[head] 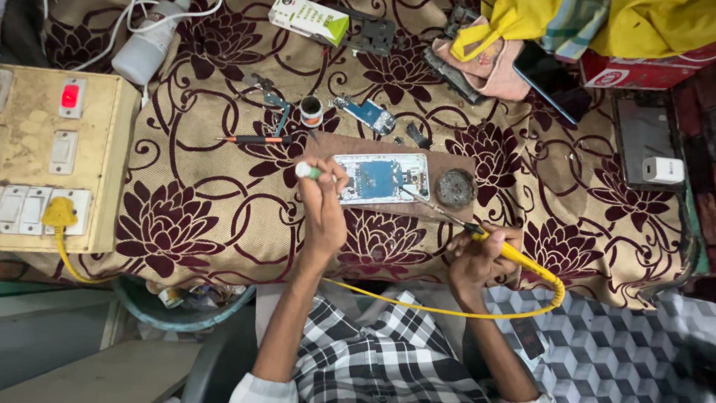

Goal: The person uses a soldering iron and flux to work on a disassembled smartphone motherboard. They repeatedly apply flux and solder to various points on the circuit board while seated at a cluttered workbench.

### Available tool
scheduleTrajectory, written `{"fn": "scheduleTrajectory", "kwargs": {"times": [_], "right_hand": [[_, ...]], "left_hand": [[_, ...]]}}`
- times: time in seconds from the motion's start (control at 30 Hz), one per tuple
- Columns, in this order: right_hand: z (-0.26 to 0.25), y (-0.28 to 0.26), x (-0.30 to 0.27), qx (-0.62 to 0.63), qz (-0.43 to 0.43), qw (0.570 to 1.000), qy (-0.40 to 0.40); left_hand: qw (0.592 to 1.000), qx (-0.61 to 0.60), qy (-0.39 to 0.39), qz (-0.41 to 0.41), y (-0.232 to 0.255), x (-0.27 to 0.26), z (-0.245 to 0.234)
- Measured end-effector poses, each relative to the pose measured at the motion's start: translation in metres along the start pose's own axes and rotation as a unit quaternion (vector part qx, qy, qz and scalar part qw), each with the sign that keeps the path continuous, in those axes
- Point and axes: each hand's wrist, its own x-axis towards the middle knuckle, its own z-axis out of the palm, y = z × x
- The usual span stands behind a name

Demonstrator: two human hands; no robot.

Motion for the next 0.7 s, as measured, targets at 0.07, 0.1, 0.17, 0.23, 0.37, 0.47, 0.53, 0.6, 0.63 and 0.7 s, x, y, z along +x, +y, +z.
{"fn": "scheduleTrajectory", "kwargs": {"times": [0.07,0.1,0.17,0.23,0.37,0.47,0.53,0.6,0.63,0.7], "right_hand": [[-0.001,0.000,-0.003,0.015,0.015,1.000,0.000],[-0.001,0.001,-0.003,0.023,0.021,1.000,0.001],[-0.001,0.002,-0.003,0.015,0.019,1.000,0.011],[-0.001,0.004,-0.004,0.010,0.018,1.000,0.021],[-0.005,0.005,-0.005,0.003,0.022,0.999,0.035],[-0.005,0.004,-0.006,0.015,0.037,0.999,0.036],[-0.003,0.004,-0.003,0.017,0.039,0.998,0.038],[-0.002,0.002,-0.004,0.006,0.034,0.999,0.040],[0.000,0.001,-0.004,0.001,0.027,0.999,0.039],[0.002,-0.001,-0.003,-0.009,0.012,0.999,0.035]], "left_hand": [[1.000,0.000,-0.020,-0.019,-0.004,0.005,-0.003],[0.999,-0.013,-0.027,-0.016,-0.006,0.008,-0.004],[0.998,-0.040,-0.042,-0.011,-0.009,0.013,-0.006],[0.997,-0.062,-0.038,-0.029,-0.011,0.017,-0.008],[0.998,-0.048,-0.037,-0.035,-0.014,0.023,-0.007],[0.998,-0.040,-0.040,-0.034,-0.006,0.020,-0.010],[0.997,-0.057,-0.050,-0.029,-0.001,0.022,-0.009],[0.996,-0.063,-0.056,-0.029,0.002,0.019,-0.010],[0.996,-0.061,-0.057,-0.031,0.002,0.020,-0.011],[0.995,-0.060,-0.064,-0.037,0.003,0.021,-0.012]]}}
